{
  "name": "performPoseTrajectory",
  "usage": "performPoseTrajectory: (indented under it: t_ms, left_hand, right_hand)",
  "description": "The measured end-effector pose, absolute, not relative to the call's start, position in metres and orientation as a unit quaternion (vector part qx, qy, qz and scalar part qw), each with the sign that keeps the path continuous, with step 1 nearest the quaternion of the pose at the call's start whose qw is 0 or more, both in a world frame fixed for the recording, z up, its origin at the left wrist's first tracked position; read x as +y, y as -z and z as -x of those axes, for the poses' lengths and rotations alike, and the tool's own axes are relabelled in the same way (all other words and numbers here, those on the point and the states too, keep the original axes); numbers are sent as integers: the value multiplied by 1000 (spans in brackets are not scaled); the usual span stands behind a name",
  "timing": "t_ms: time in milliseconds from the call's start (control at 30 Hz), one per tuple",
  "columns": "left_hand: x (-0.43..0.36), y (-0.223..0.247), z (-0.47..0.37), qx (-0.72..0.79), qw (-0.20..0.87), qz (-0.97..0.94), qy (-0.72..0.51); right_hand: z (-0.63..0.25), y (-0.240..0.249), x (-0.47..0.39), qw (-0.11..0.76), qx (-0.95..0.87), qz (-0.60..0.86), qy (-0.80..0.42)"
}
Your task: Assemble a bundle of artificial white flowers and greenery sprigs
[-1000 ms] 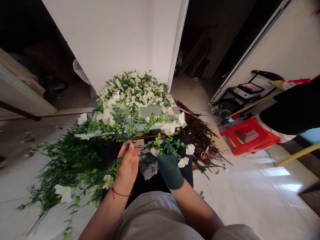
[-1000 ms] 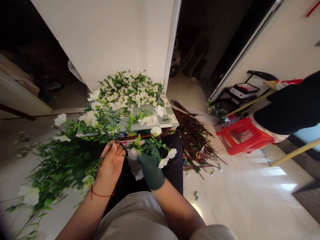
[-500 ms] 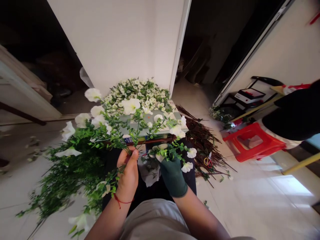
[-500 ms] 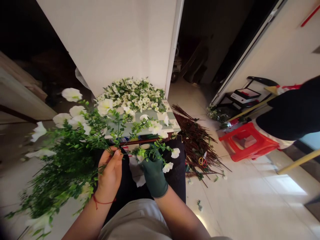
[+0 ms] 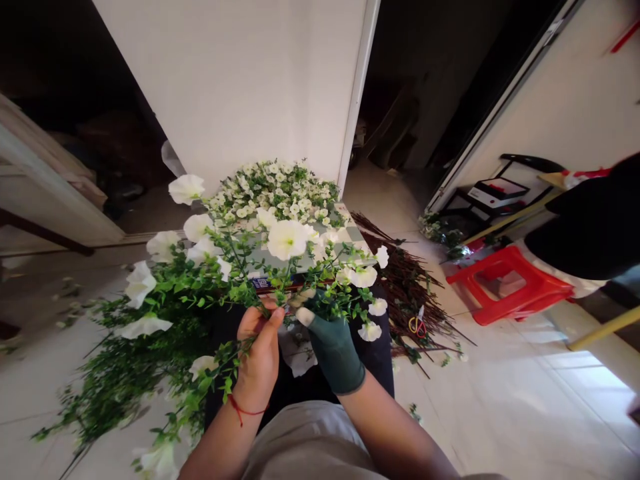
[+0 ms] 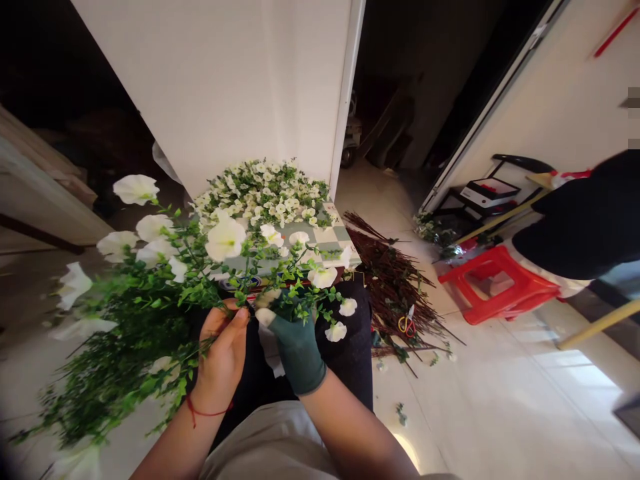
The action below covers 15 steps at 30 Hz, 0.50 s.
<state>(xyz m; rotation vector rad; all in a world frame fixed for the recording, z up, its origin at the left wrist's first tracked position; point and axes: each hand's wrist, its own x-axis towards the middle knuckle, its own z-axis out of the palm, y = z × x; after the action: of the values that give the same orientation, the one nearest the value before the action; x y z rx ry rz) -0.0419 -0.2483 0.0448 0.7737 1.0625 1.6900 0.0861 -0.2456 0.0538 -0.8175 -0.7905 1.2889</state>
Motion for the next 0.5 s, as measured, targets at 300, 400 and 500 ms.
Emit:
performPoseTrajectory:
  t_ms: [300,400,500]
  left_hand:
    - [-250,-43,39,428,475,-342,-688]
    - [-251,-46,36,427,487,-341,-682]
    - [-254,-49,36,426,502,-337,-673]
  right_hand:
    - [-85,-72,-243,669,-356,387,-526]
    - [-86,-62,-244,666,-366,425,-492]
    - [-92,-50,-251,658,-385,457,-459]
